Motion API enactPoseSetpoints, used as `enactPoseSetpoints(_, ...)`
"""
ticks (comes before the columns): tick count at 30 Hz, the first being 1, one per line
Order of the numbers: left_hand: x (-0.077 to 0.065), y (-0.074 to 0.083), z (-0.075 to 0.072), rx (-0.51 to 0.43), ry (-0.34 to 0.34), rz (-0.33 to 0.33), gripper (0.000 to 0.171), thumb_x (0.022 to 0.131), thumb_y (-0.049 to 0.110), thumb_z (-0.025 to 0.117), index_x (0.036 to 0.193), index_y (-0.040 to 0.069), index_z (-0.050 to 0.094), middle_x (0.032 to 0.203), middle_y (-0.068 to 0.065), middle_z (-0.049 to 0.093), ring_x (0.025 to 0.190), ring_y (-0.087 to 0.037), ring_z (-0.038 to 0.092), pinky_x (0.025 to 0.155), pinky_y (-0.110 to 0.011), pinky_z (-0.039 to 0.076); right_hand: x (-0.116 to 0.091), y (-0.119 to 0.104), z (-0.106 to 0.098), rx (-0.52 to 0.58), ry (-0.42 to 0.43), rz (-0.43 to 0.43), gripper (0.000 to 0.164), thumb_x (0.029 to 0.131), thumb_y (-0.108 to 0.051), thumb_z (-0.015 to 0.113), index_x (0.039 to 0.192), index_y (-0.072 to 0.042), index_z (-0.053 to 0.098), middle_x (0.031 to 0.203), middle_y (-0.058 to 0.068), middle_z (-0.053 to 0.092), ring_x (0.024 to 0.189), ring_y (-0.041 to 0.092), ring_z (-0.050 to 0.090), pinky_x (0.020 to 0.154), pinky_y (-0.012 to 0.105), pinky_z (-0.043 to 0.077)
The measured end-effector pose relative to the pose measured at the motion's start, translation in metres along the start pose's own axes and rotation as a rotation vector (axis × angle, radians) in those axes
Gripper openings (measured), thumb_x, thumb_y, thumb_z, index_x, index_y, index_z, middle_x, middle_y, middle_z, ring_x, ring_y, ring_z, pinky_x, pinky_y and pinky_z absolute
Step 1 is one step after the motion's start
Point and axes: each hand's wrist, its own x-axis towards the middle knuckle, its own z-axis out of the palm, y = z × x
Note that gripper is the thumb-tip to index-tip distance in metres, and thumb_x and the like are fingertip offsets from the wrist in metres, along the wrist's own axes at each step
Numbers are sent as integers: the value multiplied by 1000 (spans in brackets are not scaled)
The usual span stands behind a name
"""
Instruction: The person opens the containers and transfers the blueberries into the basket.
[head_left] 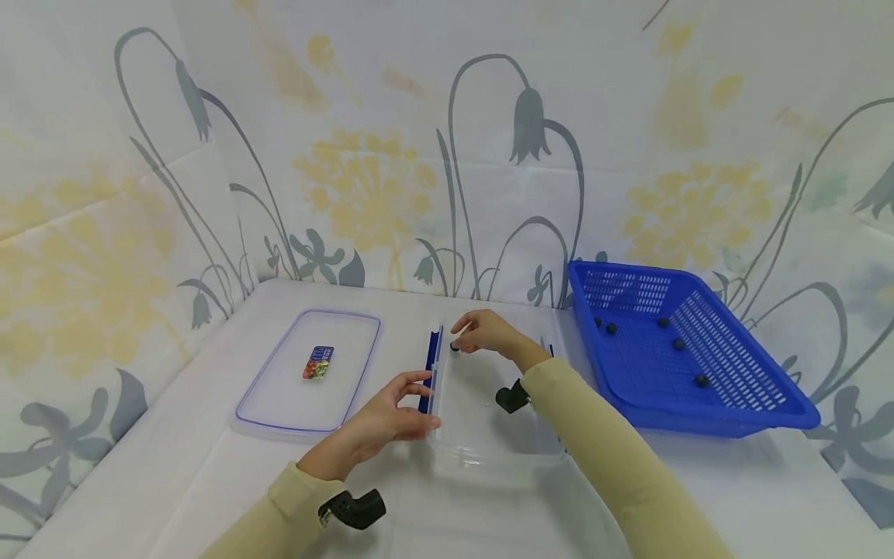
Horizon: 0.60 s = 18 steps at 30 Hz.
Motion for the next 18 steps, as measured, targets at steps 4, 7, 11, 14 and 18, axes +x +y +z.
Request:
enactPoseSetpoints(4,0,0,1,6,0,8,70,81,5,71,140,11,34,127,-13,38,82,-19,60,80,-35,52,2,7,4,-85,14,37,29,82,-4,68,109,3,61,85,10,61,72,19,60,71,29,53)
enactPoseSetpoints(7,0,0,1,4,1,9,71,80,6,72,140,10,34,127,-13,38,82,-19,59,80,-35,52,3,12,7,-139,3,67,28,82,-5,68,109,1,61,84,9,61,70,16,59,70,27,53)
enactPoseSetpoints(11,-1,-1,0,1,3,7,73,78,7,74,140,11,34,128,-13,37,81,-18,59,80,-34,52,3,14,9,-192,-11,79,34,82,-5,67,114,0,59,84,8,61,69,15,58,69,27,52)
enactPoseSetpoints(14,-1,-1,-1,3,2,11,73,79,8,74,139,11,34,128,-13,37,81,-18,59,80,-34,52,4,15,10,-217,-11,92,41,82,-4,68,121,0,56,84,9,62,70,16,59,69,27,51)
enactPoseSetpoints(18,-1,-1,-1,0,-7,17,73,79,8,74,139,10,34,128,-13,37,81,-18,59,80,-35,52,7,18,12,-255,-30,123,47,82,-6,68,126,-1,53,88,9,61,71,15,60,69,26,52)
